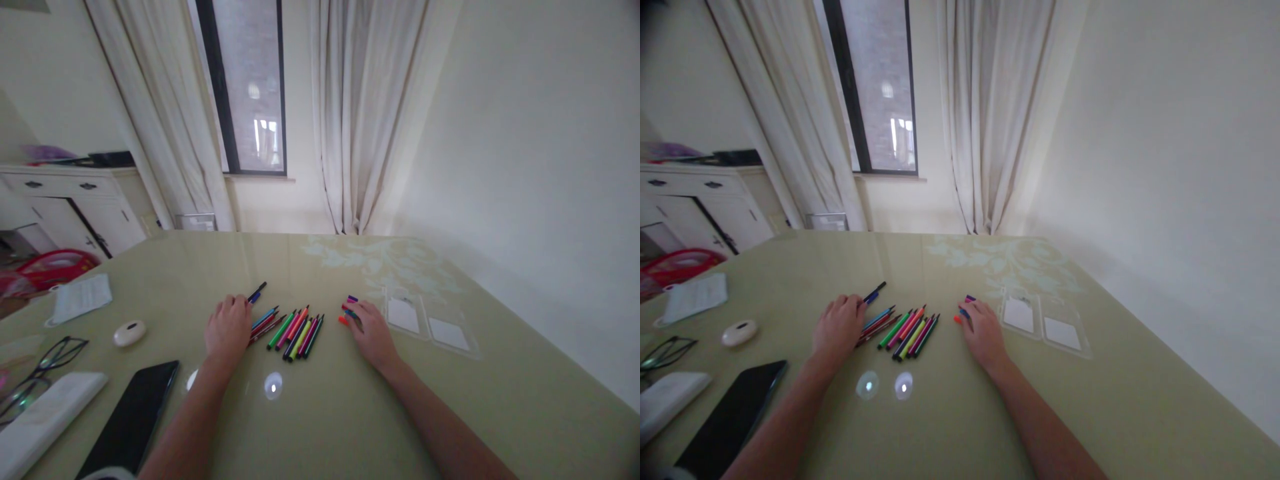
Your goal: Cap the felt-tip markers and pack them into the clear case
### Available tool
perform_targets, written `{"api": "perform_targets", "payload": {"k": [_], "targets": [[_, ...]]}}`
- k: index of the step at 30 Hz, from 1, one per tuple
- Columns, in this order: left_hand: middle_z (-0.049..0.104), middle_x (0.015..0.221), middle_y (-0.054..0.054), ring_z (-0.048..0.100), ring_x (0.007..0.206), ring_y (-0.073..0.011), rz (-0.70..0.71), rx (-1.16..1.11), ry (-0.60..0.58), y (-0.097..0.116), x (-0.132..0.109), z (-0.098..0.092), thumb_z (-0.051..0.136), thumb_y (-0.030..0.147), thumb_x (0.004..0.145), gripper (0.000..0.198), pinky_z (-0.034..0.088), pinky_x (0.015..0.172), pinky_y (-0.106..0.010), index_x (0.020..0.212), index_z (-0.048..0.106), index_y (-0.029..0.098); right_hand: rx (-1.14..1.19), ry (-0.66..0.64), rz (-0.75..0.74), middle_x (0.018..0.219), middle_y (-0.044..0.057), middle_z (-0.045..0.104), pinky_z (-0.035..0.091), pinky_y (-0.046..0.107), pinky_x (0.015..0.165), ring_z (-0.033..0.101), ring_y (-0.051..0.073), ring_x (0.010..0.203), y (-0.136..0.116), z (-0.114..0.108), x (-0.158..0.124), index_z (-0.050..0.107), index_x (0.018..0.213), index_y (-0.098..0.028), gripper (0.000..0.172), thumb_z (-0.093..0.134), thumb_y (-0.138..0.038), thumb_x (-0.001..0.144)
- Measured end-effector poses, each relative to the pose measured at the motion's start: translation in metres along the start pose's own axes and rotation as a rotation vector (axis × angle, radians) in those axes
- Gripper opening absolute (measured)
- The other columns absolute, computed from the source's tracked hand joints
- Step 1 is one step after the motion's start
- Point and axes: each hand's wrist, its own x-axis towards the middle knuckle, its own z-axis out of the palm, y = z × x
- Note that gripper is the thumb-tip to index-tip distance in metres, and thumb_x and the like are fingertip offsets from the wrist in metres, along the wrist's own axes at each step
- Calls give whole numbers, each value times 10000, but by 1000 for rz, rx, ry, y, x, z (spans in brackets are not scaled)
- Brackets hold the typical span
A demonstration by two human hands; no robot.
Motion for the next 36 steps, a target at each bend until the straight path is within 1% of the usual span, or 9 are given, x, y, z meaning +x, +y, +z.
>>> {"api": "perform_targets", "payload": {"k": [5,9,12,14,16,18,28,33,36], "targets": [[703,1113,-143,669,1081,-315,-22,4,-99,-11,4,6,458,284,1035,253,523,859,-396,1081,669,152,-8,40,-14,1146,129,737,520,500,1001,662,302,1106,-3,-4,0,744,1180,-203,270,584,-212,963],[709,1073,-153,672,1046,-309,48,-90,18,-2,8,11,412,264,1052,272,526,881,-413,1077,651,138,73,88,-54,1108,120,737,527,480,990,666,291,1087,-18,-8,-4,732,1202,-223,264,570,-297,1006],[720,1054,-109,684,988,-249,282,-339,99,22,1,11,378,227,1067,252,542,866,-365,1124,617,169,189,91,-64,1094,103,741,550,427,966,688,251,1007,-35,-10,-10,655,1348,-230,356,577,-375,1032],[721,1066,-81,682,1006,-228,573,-436,117,41,-11,9,383,167,1053,249,543,890,-357,1145,611,201,251,74,-80,1079,92,747,571,381,907,698,224,929,-44,-11,-13,632,1377,-232,377,577,-390,1040],[713,1131,-83,672,1049,-235,793,-431,156,57,-25,7,412,110,1026,292,533,930,-380,1226,596,216,294,70,-119,1061,87,758,576,357,871,708,221,919,-49,-11,-15,683,1288,-234,304,565,-382,1050],[702,1186,-101,667,1079,-253,858,-388,208,68,-36,4,433,94,1013,334,528,943,-403,1288,574,218,316,73,-161,1021,81,771,570,348,859,715,224,920,-52,-11,-16,728,1160,-237,239,563,-373,1054],[752,891,-49,707,757,-186,825,-348,221,73,-51,-5,427,304,1075,260,478,628,-261,1129,675,250,553,-89,-32,796,18,726,534,256,674,670,156,692,-69,-14,-17,744,974,-214,239,621,-414,1018],[801,953,-43,741,835,-232,479,-293,19,54,-32,-12,516,608,1002,390,501,695,-283,1124,703,289,620,68,130,813,37,741,553,284,650,684,180,694,-47,-16,-10,740,978,-215,246,651,-444,977],[762,1196,-97,723,1025,-276,261,-236,37,37,-16,-9,466,566,1030,444,527,824,-339,1295,627,247,460,183,159,959,83,779,573,342,776,710,220,832,-28,-19,-2,751,1047,-213,265,637,-440,970]]}}
